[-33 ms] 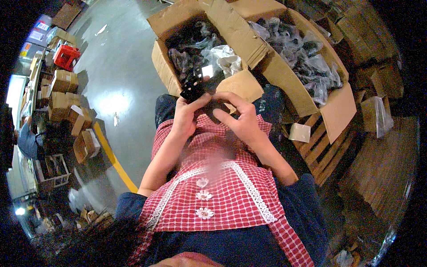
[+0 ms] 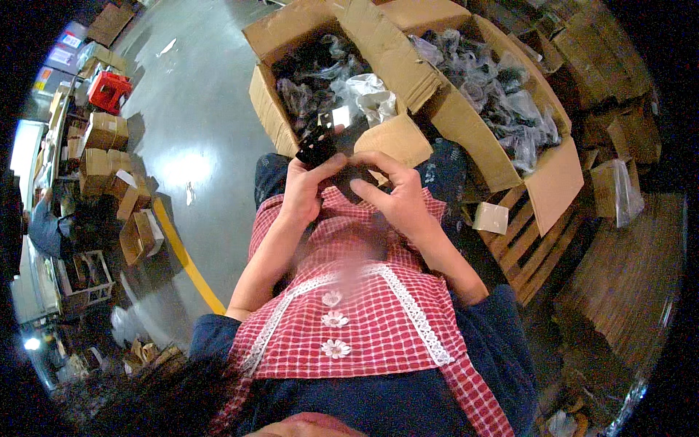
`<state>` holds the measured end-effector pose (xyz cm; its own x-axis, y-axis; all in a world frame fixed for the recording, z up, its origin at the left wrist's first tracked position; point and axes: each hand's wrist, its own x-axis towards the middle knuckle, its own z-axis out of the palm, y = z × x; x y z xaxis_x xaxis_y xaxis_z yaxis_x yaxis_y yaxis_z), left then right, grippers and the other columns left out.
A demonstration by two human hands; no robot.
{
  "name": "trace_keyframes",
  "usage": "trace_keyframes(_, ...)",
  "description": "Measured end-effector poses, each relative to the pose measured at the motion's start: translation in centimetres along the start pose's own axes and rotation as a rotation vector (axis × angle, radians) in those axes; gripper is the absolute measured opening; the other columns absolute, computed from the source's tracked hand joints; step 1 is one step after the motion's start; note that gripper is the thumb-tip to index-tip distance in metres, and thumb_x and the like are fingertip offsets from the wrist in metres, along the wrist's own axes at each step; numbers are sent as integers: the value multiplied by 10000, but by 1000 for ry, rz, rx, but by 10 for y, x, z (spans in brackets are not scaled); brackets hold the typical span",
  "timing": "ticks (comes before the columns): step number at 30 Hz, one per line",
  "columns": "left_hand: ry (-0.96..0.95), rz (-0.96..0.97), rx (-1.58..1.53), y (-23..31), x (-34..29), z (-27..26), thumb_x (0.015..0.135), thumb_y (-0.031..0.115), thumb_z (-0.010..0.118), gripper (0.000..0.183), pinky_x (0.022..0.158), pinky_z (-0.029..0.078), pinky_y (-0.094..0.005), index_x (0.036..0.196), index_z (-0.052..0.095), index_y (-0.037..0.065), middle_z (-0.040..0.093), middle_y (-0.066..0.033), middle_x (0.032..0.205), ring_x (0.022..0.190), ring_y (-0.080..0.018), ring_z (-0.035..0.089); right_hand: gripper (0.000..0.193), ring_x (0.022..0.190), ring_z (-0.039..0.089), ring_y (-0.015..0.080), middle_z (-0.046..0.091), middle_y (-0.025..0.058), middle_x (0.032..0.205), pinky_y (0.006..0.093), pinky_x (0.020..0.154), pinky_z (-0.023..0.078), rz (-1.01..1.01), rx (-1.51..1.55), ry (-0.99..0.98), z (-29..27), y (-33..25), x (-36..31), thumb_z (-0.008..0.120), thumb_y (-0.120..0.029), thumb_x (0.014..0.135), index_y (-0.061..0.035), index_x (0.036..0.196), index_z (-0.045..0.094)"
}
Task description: The person takes black plastic parts from a box, wipes them with a cloth, applies small adhesive labels to them, and puts the finished items into plastic bags.
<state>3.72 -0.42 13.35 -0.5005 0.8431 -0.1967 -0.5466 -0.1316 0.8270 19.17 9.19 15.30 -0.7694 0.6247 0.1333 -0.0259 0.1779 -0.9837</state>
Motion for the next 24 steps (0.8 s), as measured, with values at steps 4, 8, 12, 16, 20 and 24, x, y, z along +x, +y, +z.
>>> trace_keyframes(4,28,34,14,5,2,-8,872,46,732,306,811,534,-261,1175,699,74,691,-6,1020,917,-106,653,274,941,646,110,715,60,1038,254,855,505,187,96,9,-6,-15,2,688,-15,857,24,1128,701)
trace_keyframes(8,53,-73,-2,21,2,-13,936,199,699,254,760,542,-268,1128,680,32,691,-34,1017,905,-126,657,236,970,658,142,721,98,1015,265,895,493,155,285,147,-21,-15,4,654,58,850,33,1077,714)
trace_keyframes(12,-145,-354,-15,37,-2,-29,993,437,585,440,852,525,-296,1118,668,24,687,-67,1094,981,-147,639,221,997,675,193,736,92,993,328,919,508,-171,167,24,-33,-25,1,672,105,745,5,933,729)
trace_keyframes(16,-105,-478,-111,35,-8,-30,993,532,523,556,926,504,-309,1236,612,40,656,-89,1202,1087,-167,616,261,990,686,277,734,88,967,418,975,489,-541,-292,-182,-34,-41,8,709,76,681,-35,918,716)
trace_keyframes(20,-100,-424,-201,19,-8,-27,997,597,446,675,949,505,-305,1369,506,38,611,-89,1297,1135,-170,608,227,983,689,242,735,65,957,432,996,475,-566,-334,-228,-25,-40,12,729,39,696,-57,901,718)
trace_keyframes(24,-151,-421,-221,16,-5,-29,990,605,446,678,914,526,-282,1359,510,40,620,-82,1278,1098,-148,628,207,1006,682,249,733,54,959,445,1037,439,-505,-365,-237,-24,-34,11,720,15,713,-64,904,715)
